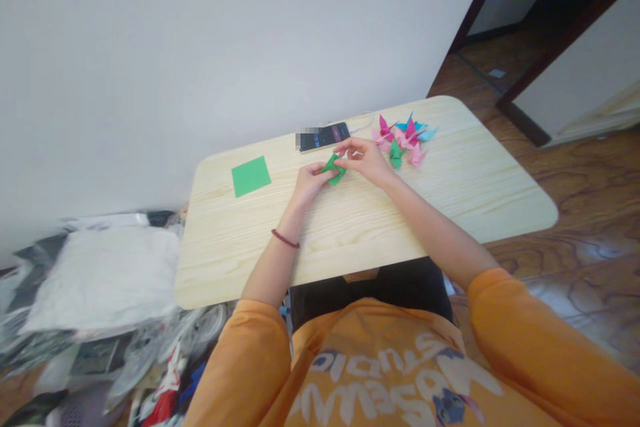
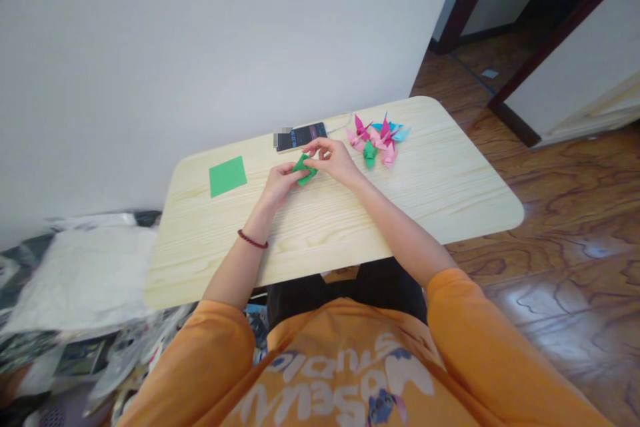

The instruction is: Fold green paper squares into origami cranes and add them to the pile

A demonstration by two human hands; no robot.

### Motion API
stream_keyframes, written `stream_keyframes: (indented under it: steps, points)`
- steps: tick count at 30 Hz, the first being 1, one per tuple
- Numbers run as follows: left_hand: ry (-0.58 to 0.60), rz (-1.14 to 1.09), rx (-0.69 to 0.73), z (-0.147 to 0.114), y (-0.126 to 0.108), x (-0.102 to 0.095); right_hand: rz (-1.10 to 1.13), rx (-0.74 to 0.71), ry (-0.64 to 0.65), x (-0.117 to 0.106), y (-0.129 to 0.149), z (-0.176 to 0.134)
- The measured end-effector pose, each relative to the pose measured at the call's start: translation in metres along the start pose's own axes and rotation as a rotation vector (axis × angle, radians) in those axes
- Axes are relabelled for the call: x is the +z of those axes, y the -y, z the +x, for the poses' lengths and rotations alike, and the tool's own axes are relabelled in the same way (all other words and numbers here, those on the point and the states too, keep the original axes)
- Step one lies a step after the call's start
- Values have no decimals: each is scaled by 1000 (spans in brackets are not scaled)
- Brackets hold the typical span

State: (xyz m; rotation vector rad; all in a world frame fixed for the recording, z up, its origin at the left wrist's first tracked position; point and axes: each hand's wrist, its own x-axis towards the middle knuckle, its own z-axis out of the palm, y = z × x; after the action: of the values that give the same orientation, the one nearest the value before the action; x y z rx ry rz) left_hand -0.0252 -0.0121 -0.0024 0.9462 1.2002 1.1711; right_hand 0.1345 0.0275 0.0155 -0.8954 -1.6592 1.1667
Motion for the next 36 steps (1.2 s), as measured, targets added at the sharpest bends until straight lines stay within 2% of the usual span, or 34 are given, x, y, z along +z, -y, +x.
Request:
stream_keyframes:
  steps: [6,14,20,36]
  points:
    - [38,40,-21,-1,-2,-1,1,59,43,-1,-3,1]
    - [131,-25,-124,-3,-6,-2,234,207,85,-2,-5,2]
    - [193,-59,-159,-3,-6,-4,272,275,117,-3,-7,2]
    - [179,-32,-159,-3,-6,-5,272,337,123,-5,-12,3]
